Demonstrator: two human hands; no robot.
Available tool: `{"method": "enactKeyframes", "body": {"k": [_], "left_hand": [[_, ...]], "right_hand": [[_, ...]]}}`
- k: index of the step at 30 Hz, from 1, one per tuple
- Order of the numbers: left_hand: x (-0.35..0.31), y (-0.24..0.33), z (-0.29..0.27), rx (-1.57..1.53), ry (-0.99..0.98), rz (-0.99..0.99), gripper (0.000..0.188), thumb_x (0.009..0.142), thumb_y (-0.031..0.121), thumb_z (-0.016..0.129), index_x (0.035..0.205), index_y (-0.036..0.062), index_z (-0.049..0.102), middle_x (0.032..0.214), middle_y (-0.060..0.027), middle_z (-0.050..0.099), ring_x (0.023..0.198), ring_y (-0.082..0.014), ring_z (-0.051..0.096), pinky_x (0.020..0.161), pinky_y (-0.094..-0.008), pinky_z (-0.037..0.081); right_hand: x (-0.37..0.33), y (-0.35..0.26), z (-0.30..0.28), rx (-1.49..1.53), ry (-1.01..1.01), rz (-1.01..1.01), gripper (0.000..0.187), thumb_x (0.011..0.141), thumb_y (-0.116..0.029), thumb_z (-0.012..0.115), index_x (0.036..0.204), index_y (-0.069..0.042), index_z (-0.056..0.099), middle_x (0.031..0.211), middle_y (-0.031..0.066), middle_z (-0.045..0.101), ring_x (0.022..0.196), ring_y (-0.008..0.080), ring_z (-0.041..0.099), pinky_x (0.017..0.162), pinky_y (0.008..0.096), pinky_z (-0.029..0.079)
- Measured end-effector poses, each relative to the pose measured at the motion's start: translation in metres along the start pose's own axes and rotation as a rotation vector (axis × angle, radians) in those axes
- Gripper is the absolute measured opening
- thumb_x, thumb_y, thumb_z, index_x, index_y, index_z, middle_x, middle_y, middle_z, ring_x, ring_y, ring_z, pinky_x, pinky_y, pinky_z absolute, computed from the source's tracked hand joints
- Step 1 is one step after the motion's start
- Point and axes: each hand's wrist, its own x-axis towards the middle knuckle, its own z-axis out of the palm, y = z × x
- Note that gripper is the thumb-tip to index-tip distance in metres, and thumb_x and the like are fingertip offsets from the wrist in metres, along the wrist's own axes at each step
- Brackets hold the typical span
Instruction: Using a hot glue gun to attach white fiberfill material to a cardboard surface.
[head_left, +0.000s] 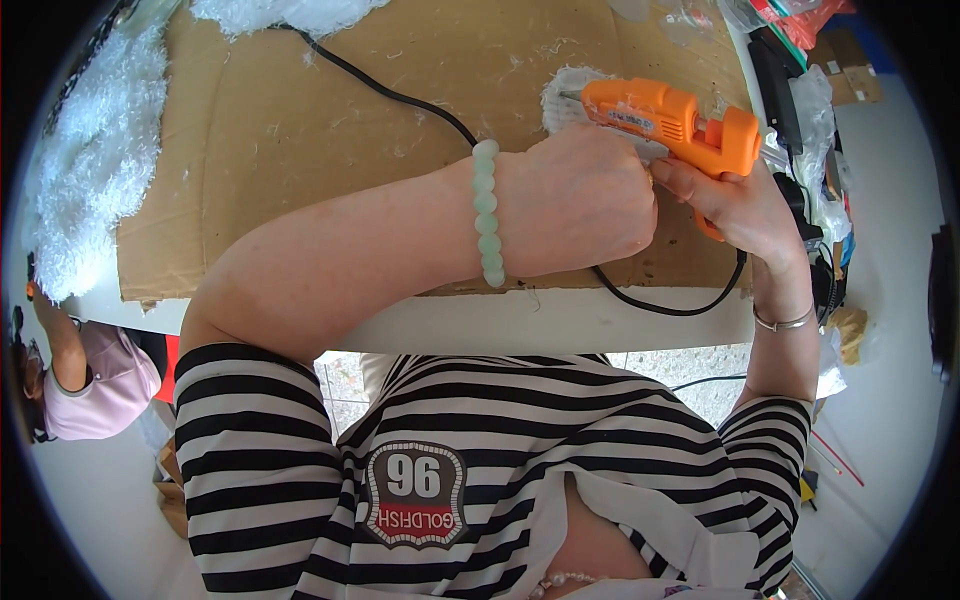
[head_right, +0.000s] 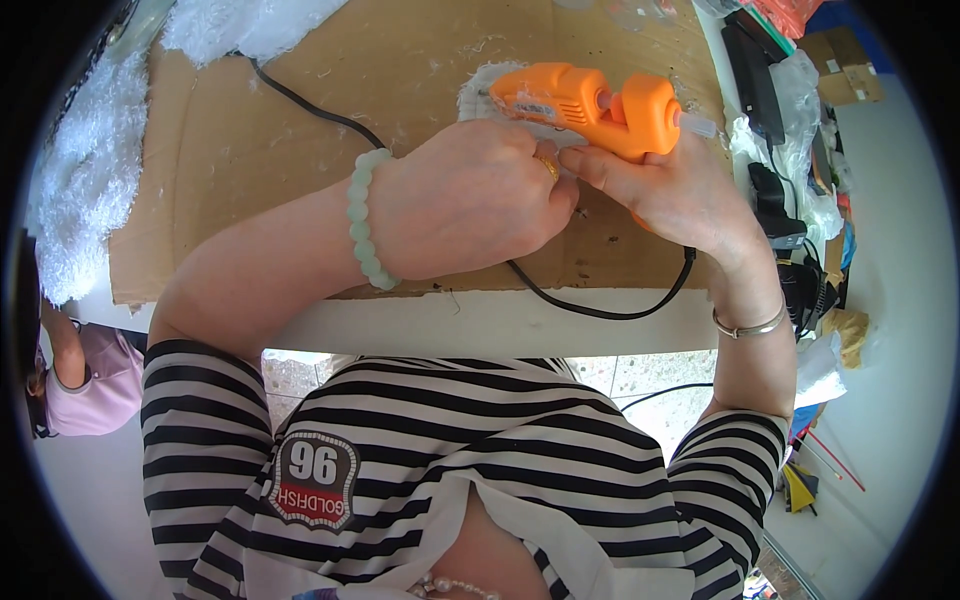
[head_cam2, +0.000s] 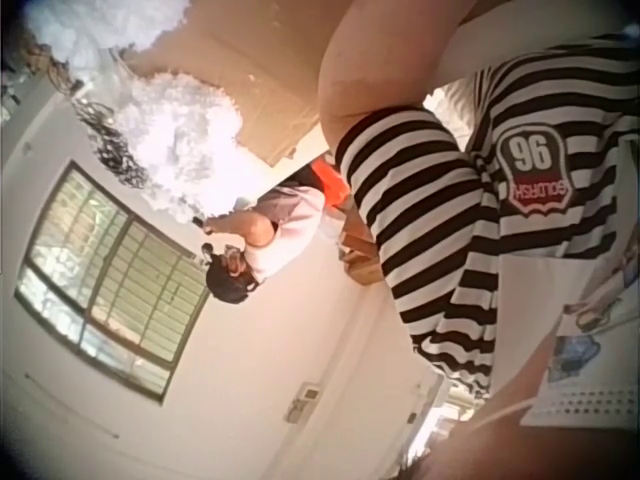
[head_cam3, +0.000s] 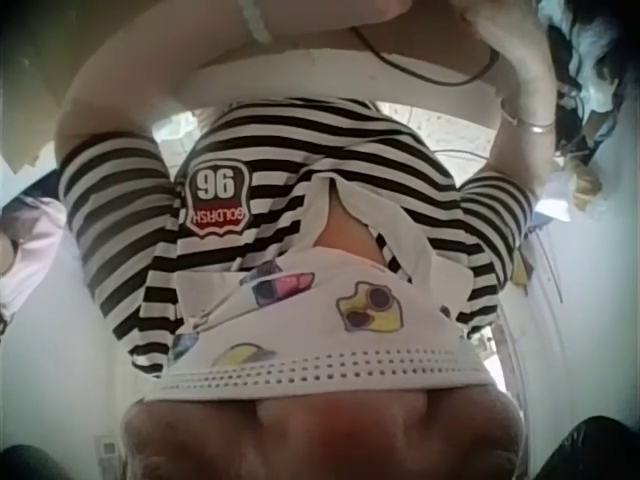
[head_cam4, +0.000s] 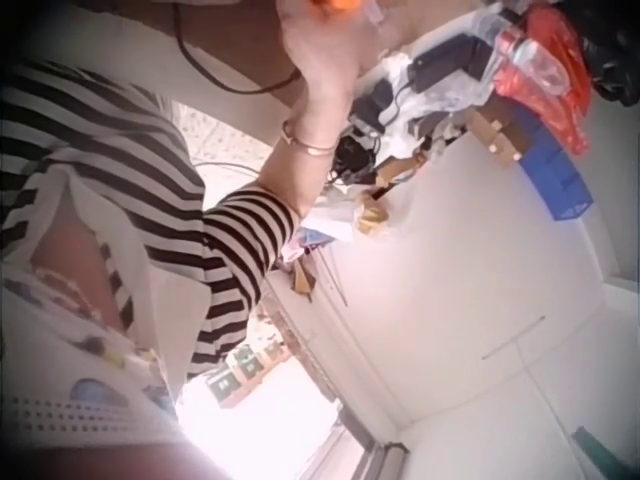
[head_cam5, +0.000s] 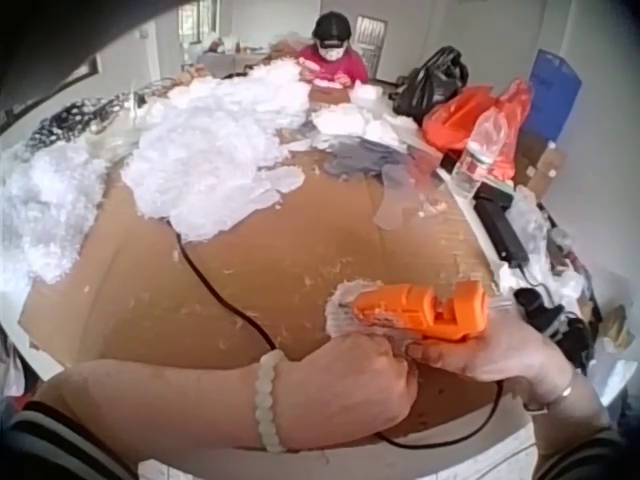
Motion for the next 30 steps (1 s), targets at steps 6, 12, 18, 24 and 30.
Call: {"method": "enactKeyframes", "body": {"k": [6, 12, 18, 24, 30], "left_hand": [[0.000, 0.000, 0.005, -0.045, 0.085, -0.005, 0.004, 0.057, 0.010, 0.060, 0.054, 0.0085, 0.059, 0.050, -0.0046, 0.053, 0.052, -0.0204, 0.058, 0.044, -0.0324, 0.045], [0.001, 0.000, 0.001, 0.001, -0.021, -0.012, 0.009, 0.066, 0.008, 0.058, 0.071, 0.0004, 0.057, 0.052, -0.0044, 0.053, 0.056, -0.0171, 0.058, 0.051, -0.0281, 0.048], [0.001, 0.000, -0.001, -0.020, -0.020, -0.017, 0.007, 0.066, 0.007, 0.058, 0.069, 0.0011, 0.056, 0.052, -0.0052, 0.053, 0.056, -0.0176, 0.058, 0.050, -0.0287, 0.049], [0.002, 0.000, -0.003, -0.005, -0.027, 0.005, 0.010, 0.067, 0.008, 0.058, 0.072, -0.0003, 0.057, 0.052, -0.0054, 0.052, 0.058, -0.0187, 0.058, 0.049, -0.0284, 0.049], [0.002, 0.000, -0.004, 0.002, -0.022, 0.000, 0.014, 0.068, 0.009, 0.058, 0.078, -0.0005, 0.059, 0.063, -0.0083, 0.056, 0.066, -0.0185, 0.058, 0.050, -0.0287, 0.049]], "right_hand": [[0.001, 0.001, -0.001, -0.019, 0.050, -0.020, 0.017, 0.083, -0.016, 0.064, 0.092, -0.002, 0.059, 0.074, -0.0016, 0.057, 0.065, 0.0057, 0.049, 0.059, 0.0211, 0.040], [0.003, 0.005, -0.001, 0.016, 0.039, -0.004, 0.018, 0.082, -0.016, 0.065, 0.093, -0.002, 0.059, 0.075, -0.0008, 0.058, 0.066, 0.0068, 0.052, 0.059, 0.0218, 0.040], [0.000, 0.000, -0.005, 0.030, 0.039, 0.018, 0.017, 0.081, -0.014, 0.065, 0.091, -0.002, 0.058, 0.074, 0.0005, 0.057, 0.066, 0.0079, 0.052, 0.060, 0.0226, 0.041], [-0.017, 0.017, -0.013, 0.408, 0.146, -0.068, 0.017, 0.084, -0.021, 0.058, 0.082, -0.003, 0.054, 0.069, 0.0021, 0.053, 0.065, 0.0114, 0.052, 0.060, 0.0255, 0.042], [-0.033, 0.021, 0.016, 0.820, 0.327, -0.134, 0.030, 0.090, -0.032, 0.049, 0.092, -0.003, 0.054, 0.089, 0.0088, 0.055, 0.088, 0.0185, 0.056, 0.080, 0.0395, 0.051]]}}
